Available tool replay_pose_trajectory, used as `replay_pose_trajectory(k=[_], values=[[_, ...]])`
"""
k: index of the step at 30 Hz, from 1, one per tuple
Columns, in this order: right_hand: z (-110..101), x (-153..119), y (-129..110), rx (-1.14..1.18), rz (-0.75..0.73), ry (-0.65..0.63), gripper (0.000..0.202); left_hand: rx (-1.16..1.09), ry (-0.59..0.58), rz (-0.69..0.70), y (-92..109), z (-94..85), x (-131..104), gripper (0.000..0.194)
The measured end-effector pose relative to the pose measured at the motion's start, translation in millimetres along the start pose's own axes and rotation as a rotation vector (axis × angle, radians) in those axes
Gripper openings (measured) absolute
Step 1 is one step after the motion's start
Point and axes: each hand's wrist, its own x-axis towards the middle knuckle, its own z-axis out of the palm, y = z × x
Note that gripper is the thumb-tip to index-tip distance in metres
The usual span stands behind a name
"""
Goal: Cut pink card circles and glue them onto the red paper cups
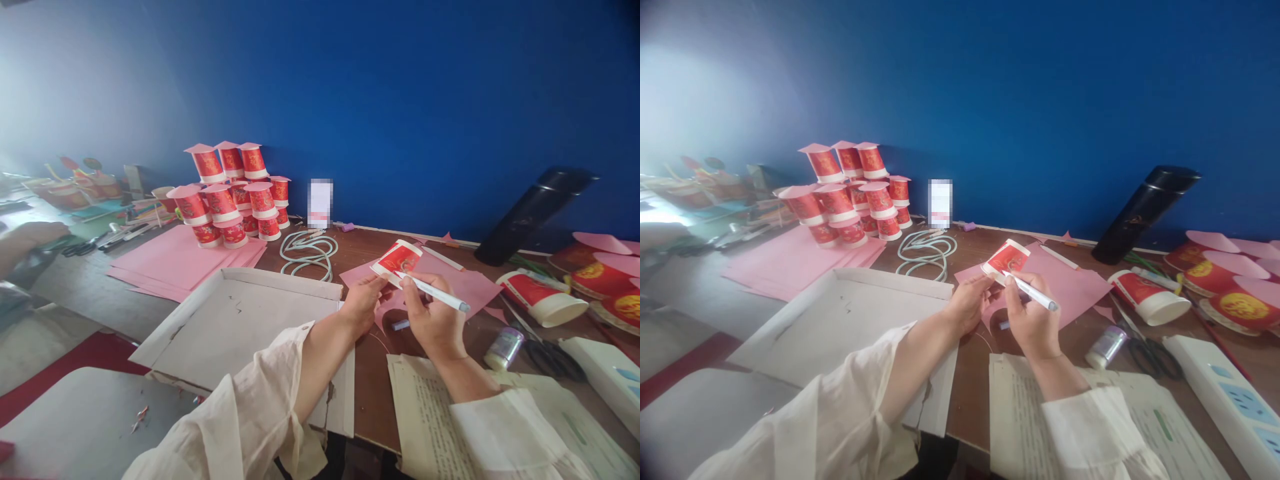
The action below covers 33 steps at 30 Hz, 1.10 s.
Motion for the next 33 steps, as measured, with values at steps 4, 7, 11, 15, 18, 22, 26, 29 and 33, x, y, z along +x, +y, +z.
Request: replay_pose_trajectory(k=[4, 7, 11, 15, 18, 22, 26, 29, 33], values=[[0.2, -0.1, 0.2, 0.018, 0.015, 0.001, 0.021, 0.033, -0.018, 0.012, -0.6, -1.1, 0.4, 0.023], [0.2, -0.2, -0.2, 0.003, 0.034, 0.013, 0.022, 0.071, -0.028, 0.029, -0.6, -1.8, 0.3, 0.026], [0.2, -0.4, -0.6, 0.002, 0.032, 0.015, 0.022, 0.088, -0.026, 0.055, -1.1, -1.7, 0.1, 0.024], [0.4, -0.5, 0.3, -0.002, 0.027, 0.004, 0.022, 0.052, 0.000, 0.033, -1.1, -0.4, -0.6, 0.023], [0.3, -0.6, 0.5, -0.008, 0.018, 0.004, 0.021, 0.021, 0.019, 0.017, -0.2, 0.1, -1.1, 0.022], [-0.2, -0.6, -0.5, -0.022, 0.003, 0.009, 0.019, -0.011, 0.020, -0.001, 0.4, -0.9, -0.9, 0.023], [-0.5, -0.3, -1.6, -0.024, -0.002, 0.013, 0.020, -0.035, 0.028, -0.021, -0.5, -1.6, -0.8, 0.019], [-0.7, -0.1, -2.0, -0.025, 0.005, 0.013, 0.021, -0.044, 0.034, -0.026, -1.2, -1.7, -0.6, 0.018], [-0.7, -0.1, -1.8, -0.044, 0.002, 0.013, 0.022, -0.045, 0.038, -0.027, -1.3, -2.3, 0.4, 0.019]])
